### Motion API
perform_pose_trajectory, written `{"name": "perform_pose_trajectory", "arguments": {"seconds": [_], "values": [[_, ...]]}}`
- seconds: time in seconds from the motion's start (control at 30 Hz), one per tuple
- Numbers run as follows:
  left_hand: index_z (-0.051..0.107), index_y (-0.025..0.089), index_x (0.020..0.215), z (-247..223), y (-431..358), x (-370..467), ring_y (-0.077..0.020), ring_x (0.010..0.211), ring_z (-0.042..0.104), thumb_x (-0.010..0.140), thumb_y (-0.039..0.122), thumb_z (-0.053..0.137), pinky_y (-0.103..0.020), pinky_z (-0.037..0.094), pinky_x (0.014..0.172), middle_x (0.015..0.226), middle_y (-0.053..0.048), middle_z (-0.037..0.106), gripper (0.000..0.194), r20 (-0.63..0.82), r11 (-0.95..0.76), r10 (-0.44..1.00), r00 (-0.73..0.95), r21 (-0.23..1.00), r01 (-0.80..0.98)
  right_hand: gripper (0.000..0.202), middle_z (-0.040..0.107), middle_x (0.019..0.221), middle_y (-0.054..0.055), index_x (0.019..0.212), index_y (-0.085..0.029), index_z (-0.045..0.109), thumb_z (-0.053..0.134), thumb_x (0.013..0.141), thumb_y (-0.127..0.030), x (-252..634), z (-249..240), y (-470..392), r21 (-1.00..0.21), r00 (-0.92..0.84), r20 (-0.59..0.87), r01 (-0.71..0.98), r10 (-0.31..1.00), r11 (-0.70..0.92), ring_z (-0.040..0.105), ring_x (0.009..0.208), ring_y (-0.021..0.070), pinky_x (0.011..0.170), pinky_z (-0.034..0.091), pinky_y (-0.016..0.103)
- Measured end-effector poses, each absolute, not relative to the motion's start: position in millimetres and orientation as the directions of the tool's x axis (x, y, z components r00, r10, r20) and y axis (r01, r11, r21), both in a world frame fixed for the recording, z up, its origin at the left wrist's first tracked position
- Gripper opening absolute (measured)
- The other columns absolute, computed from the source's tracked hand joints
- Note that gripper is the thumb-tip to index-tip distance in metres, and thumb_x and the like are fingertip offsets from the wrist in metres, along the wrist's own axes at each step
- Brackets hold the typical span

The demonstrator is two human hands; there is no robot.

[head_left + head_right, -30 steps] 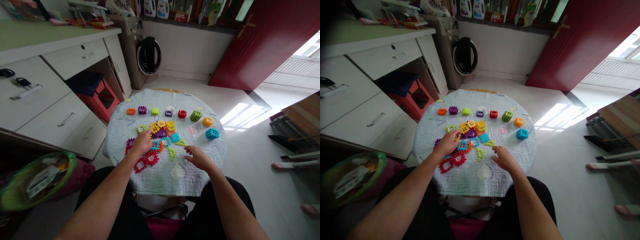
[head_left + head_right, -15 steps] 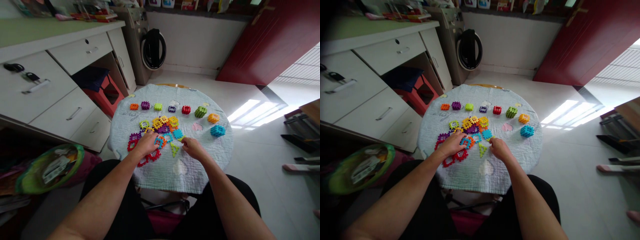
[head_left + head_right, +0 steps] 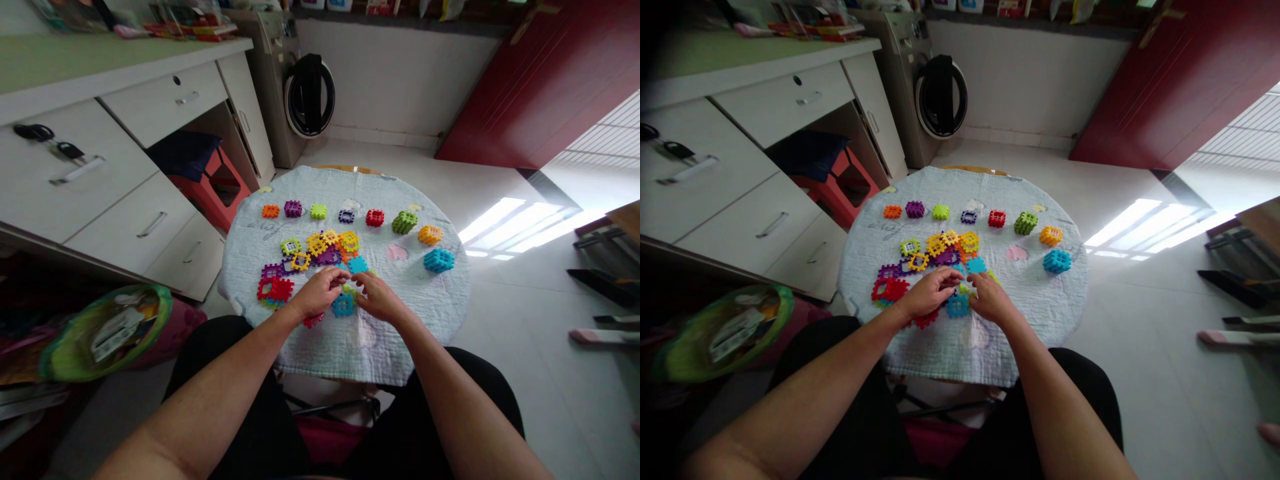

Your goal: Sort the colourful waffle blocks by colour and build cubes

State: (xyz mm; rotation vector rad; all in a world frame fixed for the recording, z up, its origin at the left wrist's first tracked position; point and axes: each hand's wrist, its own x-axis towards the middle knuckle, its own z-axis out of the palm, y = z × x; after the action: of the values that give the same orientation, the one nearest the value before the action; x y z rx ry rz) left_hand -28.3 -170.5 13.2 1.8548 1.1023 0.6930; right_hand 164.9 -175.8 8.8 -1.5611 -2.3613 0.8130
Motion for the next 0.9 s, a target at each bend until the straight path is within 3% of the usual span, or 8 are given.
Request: {"name": "perform_pose_trajectory", "arguments": {"seconds": [0.2,0.3,0.47,0.63,0.77,0.9], "values": [[0.06,0.015,0.106,19.1,-145.3,-64.3,-0.0165,0.098,0.06,0.079,0.009,0.045,-0.032,0.047,0.093,0.106,-0.006,0.064,0.031,0.104,-0.161,0.986,0.13,0.787,0.595,0.045,0.053,0.111,0.009,0.116,-0.017,0.053,0.058,0.072,-0.018,141.6,11.1,-195.0,-0.472,-0.45,-0.113,0.809,0.886,0.351,0.051,0.102,0.0208,0.089,0.041,0.032],[0.061,0.016,0.103,15.2,-145.8,-75.7,-0.0198,0.098,0.06,0.075,0.014,0.055,-0.034,0.047,0.093,0.104,-0.007,0.064,0.029,0.064,-0.197,0.977,0.202,0.624,0.756,0.045,0.051,0.115,0.01,0.113,-0.019,0.054,0.066,0.071,-0.028,134.6,12.1,-200.5,-0.387,-0.478,-0.137,0.832,0.868,0.398,0.047,0.108,0.0243,0.09,0.041,0.034],[0.062,0.017,0.105,11.8,-161.8,-67.0,-0.0236,0.101,0.059,0.073,0.016,0.059,-0.035,0.045,0.092,0.105,-0.01,0.064,0.032,-0.069,-0.273,0.94,0.334,0.433,0.859,0.028,0.056,0.105,0.01,0.101,-0.018,0.056,0.063,0.075,-0.024,140.0,14.2,-194.1,-0.322,-0.453,-0.218,0.87,0.864,0.375,0.051,0.101,0.0235,0.085,0.041,0.032],[0.062,0.019,0.104,14.1,-166.5,-53.7,-0.0217,0.096,0.06,0.073,0.01,0.057,-0.032,0.045,0.088,0.101,-0.008,0.065,0.033,-0.106,-0.24,0.943,0.317,0.445,0.863,0.019,0.056,0.1,0.012,0.097,-0.017,0.057,0.056,0.078,-0.017,146.9,15.2,-187.5,-0.263,-0.279,-0.167,0.937,0.946,0.23,0.052,0.095,0.025,0.083,0.039,0.035],[0.063,0.019,0.101,9.0,-164.2,-46.6,-0.0188,0.084,0.061,0.075,0.007,0.051,-0.029,0.046,0.081,0.088,-0.005,0.066,0.031,-0.111,-0.225,0.94,0.323,0.511,0.83,0.034,0.057,0.106,0.013,0.109,-0.016,0.053,0.061,0.079,-0.031,130.9,11.9,-195.9,-0.339,-0.355,-0.025,0.882,0.934,0.327,0.049,0.1,0.0275,0.089,0.038,0.038],[0.063,0.018,0.097,5.6,-163.7,-46.0,-0.0182,0.089,0.06,0.074,0.005,0.051,-0.029,0.046,0.084,0.094,-0.006,0.063,0.029,-0.054,-0.263,0.94,0.337,0.513,0.817,0.037,0.06,0.104,0.012,0.109,-0.016,0.051,0.065,0.078,-0.032,110.6,5.4,-203.1,-0.371,-0.382,-0.018,0.861,0.924,0.348,0.051,0.096,0.0269,0.087,0.04,0.037]]}}
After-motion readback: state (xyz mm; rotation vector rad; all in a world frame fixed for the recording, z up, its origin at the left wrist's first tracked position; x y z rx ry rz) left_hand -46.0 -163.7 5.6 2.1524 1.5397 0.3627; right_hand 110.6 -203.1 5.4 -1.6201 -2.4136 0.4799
